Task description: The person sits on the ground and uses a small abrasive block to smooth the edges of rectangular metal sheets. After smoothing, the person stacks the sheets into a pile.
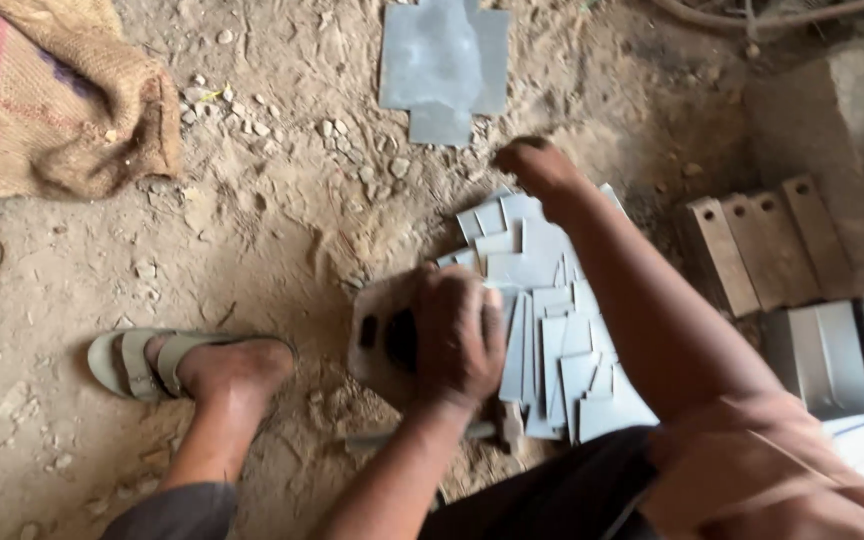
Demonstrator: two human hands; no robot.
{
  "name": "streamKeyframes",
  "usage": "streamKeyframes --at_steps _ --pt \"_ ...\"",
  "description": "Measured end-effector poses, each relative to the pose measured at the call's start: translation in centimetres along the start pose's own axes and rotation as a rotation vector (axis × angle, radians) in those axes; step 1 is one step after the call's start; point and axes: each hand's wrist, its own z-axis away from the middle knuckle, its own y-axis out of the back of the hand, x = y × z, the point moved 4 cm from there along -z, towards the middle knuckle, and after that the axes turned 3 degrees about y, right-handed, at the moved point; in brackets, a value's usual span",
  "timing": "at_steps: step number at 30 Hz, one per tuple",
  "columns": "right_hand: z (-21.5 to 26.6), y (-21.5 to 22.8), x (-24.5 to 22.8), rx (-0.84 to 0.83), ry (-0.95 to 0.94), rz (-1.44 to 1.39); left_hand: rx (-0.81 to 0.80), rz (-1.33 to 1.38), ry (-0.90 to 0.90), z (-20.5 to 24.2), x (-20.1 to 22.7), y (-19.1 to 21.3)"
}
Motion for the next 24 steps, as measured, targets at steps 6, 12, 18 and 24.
streamKeyframes --at_steps 6,12,18,24 --pt "13.1 -0.3 2.7 -0.051 0.15 -0.403 0.043 0.245 0.262 0.8 -3.7 -1.1" --pt "18.0 -7.9 1.9 0.053 0.232 -0.596 0.276 0.246 0.345 1.9 -5.6 0.7" --pt "20.8 -8.9 -0.1 0.326 0.405 0.028 0.049 -0.386 0.059 -0.8 -4.8 3.8" --pt "22.5 -7.6 -0.6 0.296 0.421 0.061 -0.069 -0.339 0.089 -2.6 -6.6 4.1"
